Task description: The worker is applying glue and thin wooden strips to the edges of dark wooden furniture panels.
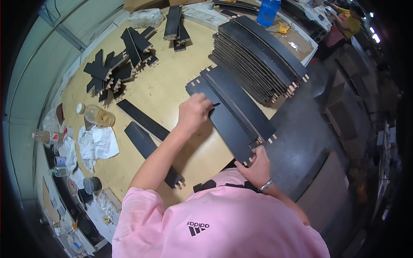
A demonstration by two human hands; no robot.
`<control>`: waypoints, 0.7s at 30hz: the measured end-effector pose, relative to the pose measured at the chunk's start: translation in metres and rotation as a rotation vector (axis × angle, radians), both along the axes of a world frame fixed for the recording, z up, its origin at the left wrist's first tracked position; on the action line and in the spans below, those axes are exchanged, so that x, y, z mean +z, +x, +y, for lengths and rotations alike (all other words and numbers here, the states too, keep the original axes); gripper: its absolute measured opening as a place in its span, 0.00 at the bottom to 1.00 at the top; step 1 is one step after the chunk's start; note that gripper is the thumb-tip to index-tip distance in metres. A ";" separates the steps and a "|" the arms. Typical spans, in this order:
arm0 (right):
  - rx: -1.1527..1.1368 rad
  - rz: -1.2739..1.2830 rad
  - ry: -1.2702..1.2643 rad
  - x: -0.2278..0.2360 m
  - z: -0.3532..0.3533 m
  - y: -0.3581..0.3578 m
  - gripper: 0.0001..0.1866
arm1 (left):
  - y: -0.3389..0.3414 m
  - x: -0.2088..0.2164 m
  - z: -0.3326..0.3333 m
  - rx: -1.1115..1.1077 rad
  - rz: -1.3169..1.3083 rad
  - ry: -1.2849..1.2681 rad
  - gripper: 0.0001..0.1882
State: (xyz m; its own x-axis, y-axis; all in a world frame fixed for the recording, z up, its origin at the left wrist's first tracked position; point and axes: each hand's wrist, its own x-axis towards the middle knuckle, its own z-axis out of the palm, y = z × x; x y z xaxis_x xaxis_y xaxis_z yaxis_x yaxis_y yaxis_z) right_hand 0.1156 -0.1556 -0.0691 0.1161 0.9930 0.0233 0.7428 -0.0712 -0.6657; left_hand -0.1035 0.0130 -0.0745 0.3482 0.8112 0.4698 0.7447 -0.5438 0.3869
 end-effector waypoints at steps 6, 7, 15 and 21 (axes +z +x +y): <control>0.063 -0.031 0.003 0.002 -0.003 0.003 0.28 | -0.040 -0.010 0.053 0.370 -0.099 0.002 0.04; 0.069 -0.028 -0.059 0.002 -0.003 0.004 0.28 | -0.039 -0.005 0.055 0.335 -0.069 -0.001 0.04; 0.094 -0.064 0.001 -0.001 0.001 0.008 0.28 | -0.042 0.000 0.049 0.409 -0.107 -0.029 0.04; -0.024 0.800 -0.347 0.005 -0.005 0.028 0.17 | -0.034 0.006 0.016 0.373 -0.510 -0.124 0.03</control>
State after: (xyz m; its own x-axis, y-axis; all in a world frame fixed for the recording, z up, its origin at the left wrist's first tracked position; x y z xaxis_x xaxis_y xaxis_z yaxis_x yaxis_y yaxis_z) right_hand 0.1436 -0.1602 -0.0640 -0.0112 0.9258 -0.3778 0.0571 -0.3766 -0.9246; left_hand -0.1377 0.0286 -0.0683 -0.2105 0.8935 0.3967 0.5808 -0.2121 0.7860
